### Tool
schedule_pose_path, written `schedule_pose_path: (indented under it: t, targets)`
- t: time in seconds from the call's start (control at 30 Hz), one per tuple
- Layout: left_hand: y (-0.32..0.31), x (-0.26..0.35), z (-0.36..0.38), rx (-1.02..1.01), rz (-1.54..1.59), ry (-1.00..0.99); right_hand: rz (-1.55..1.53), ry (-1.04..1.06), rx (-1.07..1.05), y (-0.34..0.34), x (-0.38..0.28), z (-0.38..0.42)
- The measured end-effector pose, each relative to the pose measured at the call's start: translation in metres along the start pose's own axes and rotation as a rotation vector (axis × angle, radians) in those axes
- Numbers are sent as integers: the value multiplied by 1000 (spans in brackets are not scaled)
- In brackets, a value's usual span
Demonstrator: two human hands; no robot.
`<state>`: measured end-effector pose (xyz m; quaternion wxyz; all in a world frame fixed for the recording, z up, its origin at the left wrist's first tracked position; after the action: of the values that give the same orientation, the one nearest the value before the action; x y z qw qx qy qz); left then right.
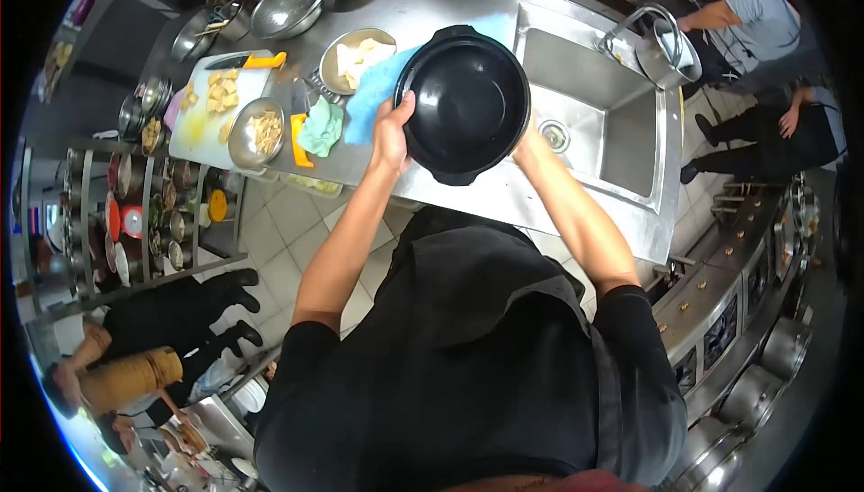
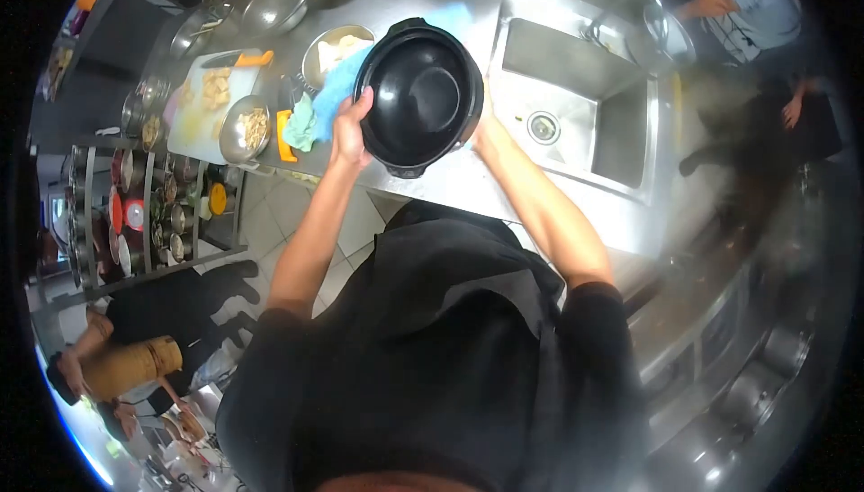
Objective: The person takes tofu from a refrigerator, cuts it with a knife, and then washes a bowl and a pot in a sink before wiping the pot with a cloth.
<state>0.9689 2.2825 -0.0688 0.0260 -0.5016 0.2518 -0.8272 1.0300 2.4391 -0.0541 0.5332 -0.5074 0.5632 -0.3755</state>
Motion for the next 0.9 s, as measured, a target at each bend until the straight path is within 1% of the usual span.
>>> schedule_pose_path:
  t: [0.03,0.07,0.13,0.17,0.2,0.23,0.27,0.3,0.33,0.37,0.4,0.47,0.53,0.57,0.6,0.67,0.7,0.73,0.8,0.87,0.9]
  targets:
    - [-7,5,-1,-2,-122,-161,7,56,160,10,1,9]
    - [-15,8,1,-17,-172,-300,15,98,316,21,5,17]
    - [-17,0,1,-35,-435,-433,22,143,668,41,29,53]
    - [-16,-3,0,6,-545,-527,25,152,862,52,45,79]
    - [-22,4,5,38,-605,-576,-35,103,840,38,48,94]
    - [-27,10,8,56,-616,-636,51,36,923,41,48,118]
    - [-31,14,13,70,-629,-698,55,57,1154,55,42,152]
    - [-32,16,13,87,-636,-684,208,141,1160,32,30,162]
    - [-35,22,14,86,-693,-748,564,354,1221,1,10,166]
    - [-39,28,15,82,-752,-814,777,525,1117,-7,-11,176]
    - [-45,34,18,57,-828,-871,1013,614,1024,-40,-23,167]
    - [-59,35,19,5,-888,-932,1627,497,777,-73,-29,135]
    - [-72,31,21,-38,-916,-938,2388,627,461,-95,-12,79]
    - [-78,30,22,-61,-943,-953,2502,635,493,-72,-11,60]
    - [-84,29,23,-85,-888,-1032,2615,645,524,-49,-6,49]
    - [-91,35,22,-89,-924,-1068,2680,514,597,-33,6,38]
    - [-92,40,16,-89,-920,-1081,2646,547,500,-33,22,33]
    - [-88,43,9,-88,-907,-1051,2571,500,363,-32,36,35]
    - [-80,41,-3,-84,-899,-1007,2347,383,377,-39,37,46]
    - [-71,33,-19,-82,-968,-943,2066,-138,196,-46,36,79]
    - [-67,32,-24,-62,-943,-980,1947,-277,221,-65,28,87]
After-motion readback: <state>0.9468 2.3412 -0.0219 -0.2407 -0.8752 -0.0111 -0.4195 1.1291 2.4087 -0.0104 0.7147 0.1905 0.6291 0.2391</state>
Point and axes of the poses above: each hand's wrist, its own z-axis away from the middle knuckle, its own y-axis out of the back of the hand, x = y × z, the point moved 6 cm from there along -z, towards the middle knuckle, and after that the axes turned 14 degrees about x, right-handed, at the moved point
